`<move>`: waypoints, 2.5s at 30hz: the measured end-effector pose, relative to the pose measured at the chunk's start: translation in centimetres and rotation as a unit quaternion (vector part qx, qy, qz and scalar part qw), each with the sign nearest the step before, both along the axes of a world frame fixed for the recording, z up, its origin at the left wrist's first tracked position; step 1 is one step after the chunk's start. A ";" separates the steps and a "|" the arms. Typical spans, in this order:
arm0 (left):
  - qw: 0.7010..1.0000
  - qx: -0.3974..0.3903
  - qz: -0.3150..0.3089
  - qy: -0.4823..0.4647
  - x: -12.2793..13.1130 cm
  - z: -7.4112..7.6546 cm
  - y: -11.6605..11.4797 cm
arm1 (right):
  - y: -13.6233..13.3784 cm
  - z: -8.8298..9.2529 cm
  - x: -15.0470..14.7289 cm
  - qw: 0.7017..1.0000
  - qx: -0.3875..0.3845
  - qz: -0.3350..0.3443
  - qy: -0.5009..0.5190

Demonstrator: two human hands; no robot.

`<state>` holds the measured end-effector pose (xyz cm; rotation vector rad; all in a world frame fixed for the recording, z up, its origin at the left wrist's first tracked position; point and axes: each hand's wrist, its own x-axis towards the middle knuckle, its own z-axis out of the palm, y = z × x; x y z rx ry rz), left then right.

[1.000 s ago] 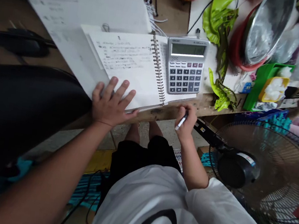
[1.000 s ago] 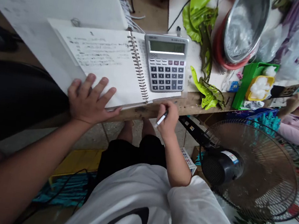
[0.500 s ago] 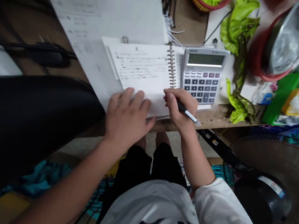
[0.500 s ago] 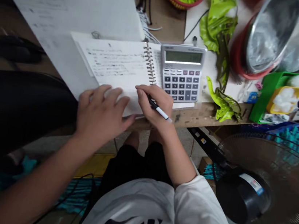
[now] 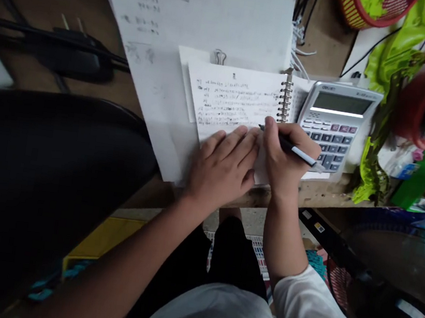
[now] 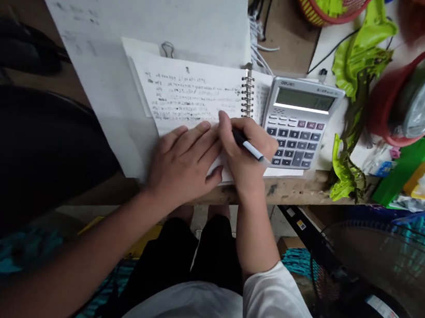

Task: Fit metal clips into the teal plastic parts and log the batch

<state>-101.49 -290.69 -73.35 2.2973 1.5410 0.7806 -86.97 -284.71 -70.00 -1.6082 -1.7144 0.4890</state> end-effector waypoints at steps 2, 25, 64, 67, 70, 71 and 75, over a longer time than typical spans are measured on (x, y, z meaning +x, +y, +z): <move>1.000 0.006 0.009 -0.010 0.3 0.0 0.2 | 0.1 -0.3 0.0 1.000 0.015 -0.011 -0.014; 0.998 0.045 0.022 -0.033 0.4 -0.8 -0.1 | 0.3 -0.5 -0.2 0.992 0.058 0.026 -0.106; 0.990 0.104 0.085 -0.041 2.3 -0.6 0.6 | 0.3 -0.6 0.5 0.990 0.065 0.044 -0.118; 0.991 0.089 0.075 -0.064 2.4 -0.5 0.5 | 0.3 -0.5 0.4 0.984 0.095 0.015 -0.151; 0.993 0.063 0.077 -0.064 2.4 -0.6 0.4 | 0.3 -0.2 0.2 0.986 0.101 0.022 -0.132; 0.993 0.063 0.081 -0.060 2.4 -0.7 0.4 | 0.3 -0.2 0.2 0.987 0.097 0.030 -0.124; 0.991 0.092 0.084 -0.046 2.5 -0.8 0.4 | 0.2 -0.1 0.2 0.990 0.072 0.026 -0.121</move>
